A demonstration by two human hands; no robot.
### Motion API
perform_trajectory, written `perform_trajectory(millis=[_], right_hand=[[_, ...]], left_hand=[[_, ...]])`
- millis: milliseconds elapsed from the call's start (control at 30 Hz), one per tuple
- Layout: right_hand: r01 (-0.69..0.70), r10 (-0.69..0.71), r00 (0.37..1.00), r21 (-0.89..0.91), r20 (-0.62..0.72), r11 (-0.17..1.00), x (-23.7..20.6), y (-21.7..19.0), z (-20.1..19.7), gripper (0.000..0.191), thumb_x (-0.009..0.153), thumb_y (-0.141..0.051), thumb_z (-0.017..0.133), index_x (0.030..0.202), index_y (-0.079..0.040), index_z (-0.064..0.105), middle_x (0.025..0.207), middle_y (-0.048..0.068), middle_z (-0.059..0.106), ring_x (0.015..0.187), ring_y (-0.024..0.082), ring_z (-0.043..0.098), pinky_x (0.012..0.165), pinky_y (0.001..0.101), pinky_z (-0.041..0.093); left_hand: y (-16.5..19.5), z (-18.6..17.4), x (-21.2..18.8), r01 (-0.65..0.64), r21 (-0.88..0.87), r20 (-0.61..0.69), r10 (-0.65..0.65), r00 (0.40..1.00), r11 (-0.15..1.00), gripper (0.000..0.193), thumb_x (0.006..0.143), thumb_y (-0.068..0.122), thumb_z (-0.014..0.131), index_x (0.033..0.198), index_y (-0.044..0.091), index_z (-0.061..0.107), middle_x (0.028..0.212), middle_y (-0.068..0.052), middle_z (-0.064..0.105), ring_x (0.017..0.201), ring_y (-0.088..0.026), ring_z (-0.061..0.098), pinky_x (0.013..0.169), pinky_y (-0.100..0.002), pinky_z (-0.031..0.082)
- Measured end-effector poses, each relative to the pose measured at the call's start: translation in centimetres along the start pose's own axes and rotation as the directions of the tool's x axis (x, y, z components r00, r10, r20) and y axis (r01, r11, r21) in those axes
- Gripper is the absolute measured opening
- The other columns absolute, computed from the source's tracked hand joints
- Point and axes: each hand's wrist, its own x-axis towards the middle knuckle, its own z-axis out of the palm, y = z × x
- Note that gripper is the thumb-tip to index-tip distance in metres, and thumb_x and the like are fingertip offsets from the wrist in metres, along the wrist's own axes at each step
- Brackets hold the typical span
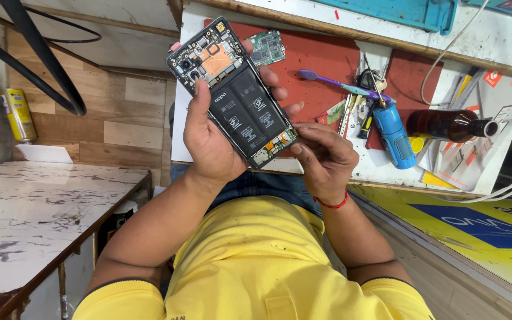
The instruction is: The person uses a metal pick and a screwdriver to remove adhesive and screws from a smartphone frame. They then pick up a new display unit from a box and place it on the workbench.
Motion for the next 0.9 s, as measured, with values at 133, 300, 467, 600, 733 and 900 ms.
perform_trajectory(millis=[133,300,467,600,733,900], right_hand=[[-0.119,0.124,0.992,0.157,-0.019,0.98,-0.1,-0.4,0.4,0.028,0.101,0.004,0.068,0.128,0.006,0.061,0.115,0.017,0.071,0.103,0.02,0.074,0.092,0.0349,0.064],[-0.306,0.363,0.931,0.617,0.035,0.725,0.2,-0.8,1.3,0.027,0.102,0.005,0.064,0.129,0.007,0.059,0.112,0.019,0.073,0.096,0.021,0.074,0.088,0.0384,0.064],[-0.348,0.416,0.909,0.628,0.043,0.696,0.9,-1.6,1.5,0.031,0.1,0.005,0.061,0.131,0.006,0.056,0.11,0.018,0.073,0.092,0.02,0.074,0.086,0.0418,0.065],[-0.365,0.435,0.901,0.538,-0.002,0.76,1.1,-1.5,1.5,0.03,0.098,0.01,0.062,0.125,0.002,0.052,0.108,0.017,0.072,0.092,0.02,0.073,0.082,0.0382,0.065],[-0.29,0.379,0.923,0.53,-0.066,0.797,0.9,-1.0,1.8,0.031,0.098,0.014,0.063,0.119,-0.002,0.047,0.108,0.014,0.069,0.095,0.019,0.072,0.082,0.0379,0.065],[-0.302,0.375,0.926,0.512,-0.043,0.804,0.9,-1.2,1.7,0.032,0.101,0.012,0.063,0.122,-0.003,0.044,0.107,0.017,0.069,0.094,0.02,0.073,0.084,0.0389,0.065]], left_hand=[[-0.1,0.0,0.0,-0.024,-0.025,-0.043,0.022,0.999,0.999,0.064,0.117,0.055,0.035,0.16,0.007,0.03,0.129,-0.018,0.058,0.12,-0.028,0.063,0.112,-0.06,0.05],[-0.8,-0.2,-0.4,-0.042,-0.026,-0.03,0.042,0.999,0.999,0.066,0.116,0.056,0.032,0.162,0.009,0.029,0.129,-0.017,0.059,0.12,-0.028,0.063,0.113,-0.058,0.05],[-1.2,-0.5,-0.8,-0.065,-0.002,-0.047,0.064,0.997,0.998,0.065,0.116,0.056,0.032,0.162,0.01,0.027,0.13,-0.017,0.058,0.121,-0.028,0.062,0.114,-0.058,0.05],[-1.6,-0.5,-1.2,-0.091,0.058,-0.021,0.092,0.996,0.994,0.067,0.115,0.054,0.036,0.164,0.01,0.024,0.132,-0.017,0.057,0.123,-0.028,0.062,0.116,-0.057,0.048],[-2.6,-0.3,-1.8,-0.165,0.197,0.028,0.163,0.986,0.966,0.069,0.114,0.052,0.04,0.164,0.009,0.024,0.133,-0.016,0.056,0.124,-0.027,0.061,0.114,-0.056,0.045],[-2.9,-0.2,-1.8,-0.194,0.161,0.007,0.195,0.981,0.968,0.064,0.116,0.052,0.038,0.162,0.009,0.026,0.127,-0.015,0.056,0.118,-0.025,0.059,0.112,-0.055,0.045]])
